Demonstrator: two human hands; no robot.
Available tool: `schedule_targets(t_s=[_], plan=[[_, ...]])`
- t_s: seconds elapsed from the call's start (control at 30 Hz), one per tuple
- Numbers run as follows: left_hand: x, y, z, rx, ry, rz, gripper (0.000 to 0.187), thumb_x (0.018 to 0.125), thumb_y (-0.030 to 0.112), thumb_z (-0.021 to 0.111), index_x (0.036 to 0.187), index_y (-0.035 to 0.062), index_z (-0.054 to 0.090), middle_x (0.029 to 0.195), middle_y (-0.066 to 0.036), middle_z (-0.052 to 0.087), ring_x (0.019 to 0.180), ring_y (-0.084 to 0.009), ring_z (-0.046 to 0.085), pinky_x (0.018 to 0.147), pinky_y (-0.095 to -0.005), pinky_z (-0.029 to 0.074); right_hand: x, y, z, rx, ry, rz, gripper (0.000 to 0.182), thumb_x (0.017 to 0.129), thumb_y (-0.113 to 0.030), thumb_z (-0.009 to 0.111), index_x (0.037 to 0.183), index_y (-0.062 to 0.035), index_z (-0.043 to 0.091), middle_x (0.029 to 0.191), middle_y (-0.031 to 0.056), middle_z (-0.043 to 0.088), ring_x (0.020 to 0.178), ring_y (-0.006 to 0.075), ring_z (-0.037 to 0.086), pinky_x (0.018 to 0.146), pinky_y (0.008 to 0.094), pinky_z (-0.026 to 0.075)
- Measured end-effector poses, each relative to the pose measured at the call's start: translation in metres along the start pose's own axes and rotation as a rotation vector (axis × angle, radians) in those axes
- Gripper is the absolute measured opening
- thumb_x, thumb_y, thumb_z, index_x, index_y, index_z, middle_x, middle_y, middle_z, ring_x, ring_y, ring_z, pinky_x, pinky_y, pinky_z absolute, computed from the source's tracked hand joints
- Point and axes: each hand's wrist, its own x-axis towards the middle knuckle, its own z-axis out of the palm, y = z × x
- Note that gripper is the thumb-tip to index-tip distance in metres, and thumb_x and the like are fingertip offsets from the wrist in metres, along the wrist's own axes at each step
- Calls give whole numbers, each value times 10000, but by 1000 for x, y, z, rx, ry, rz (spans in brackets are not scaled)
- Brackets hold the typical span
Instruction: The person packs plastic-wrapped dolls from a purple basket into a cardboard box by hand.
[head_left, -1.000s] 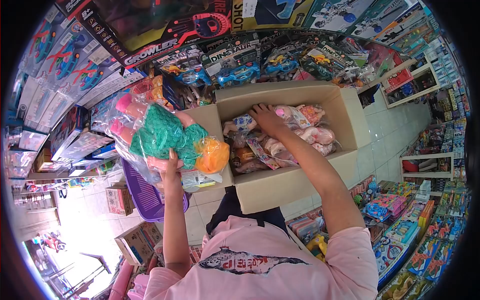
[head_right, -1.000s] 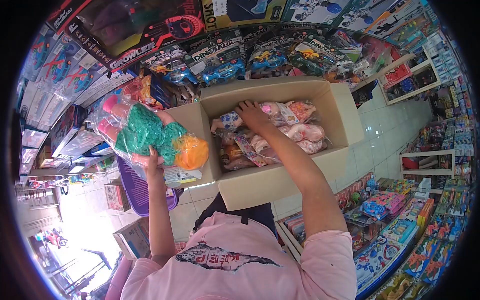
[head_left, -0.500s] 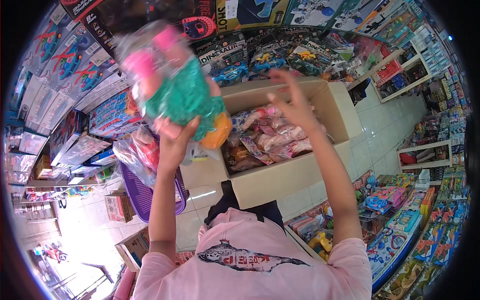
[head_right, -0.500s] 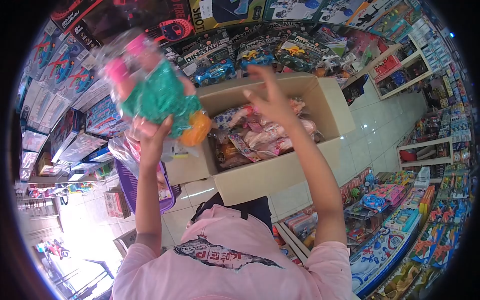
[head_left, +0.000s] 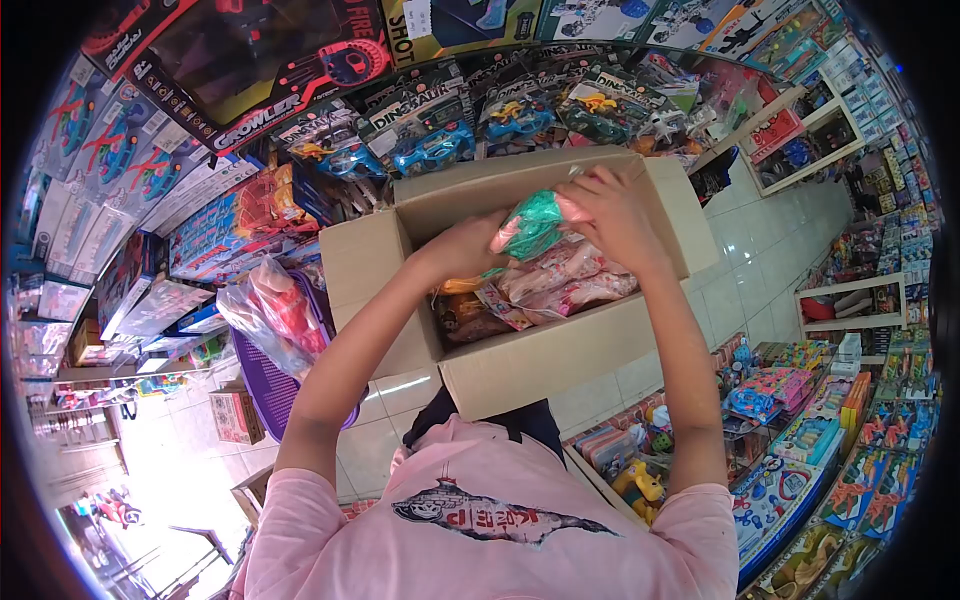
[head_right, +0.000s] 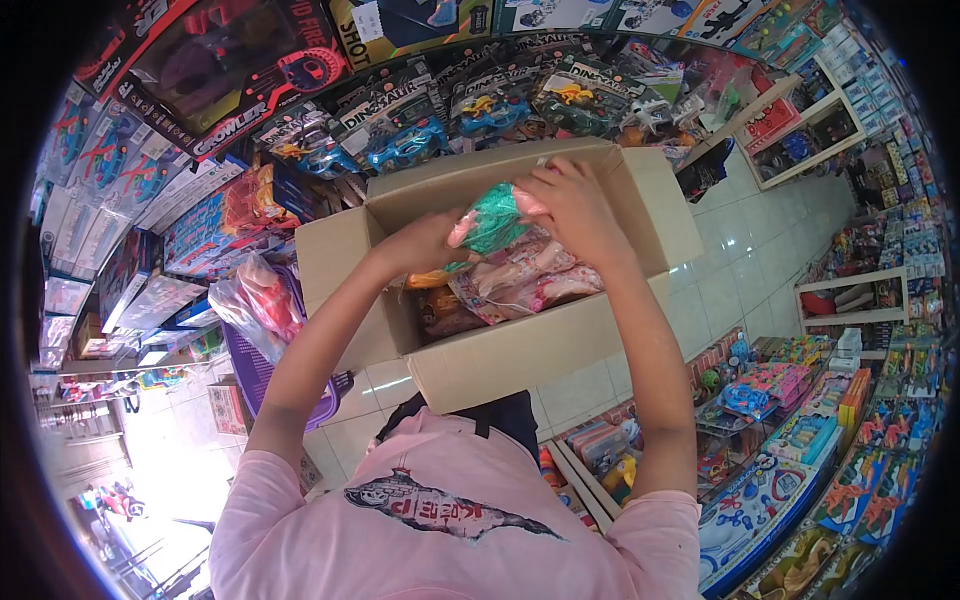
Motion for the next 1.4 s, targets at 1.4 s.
schedule_targets(t_s=[1.4], plan=[[-351,-267,334,-83,-353,-957,521,948,435,473,968,-35,698,1009,-218,696,910,-297,697,829,-419,528,-424,-288,330,1070,-972,1728,409,887,-338,597,1134,-19,660,1131,233,655,962,367,658,845,431,530]])
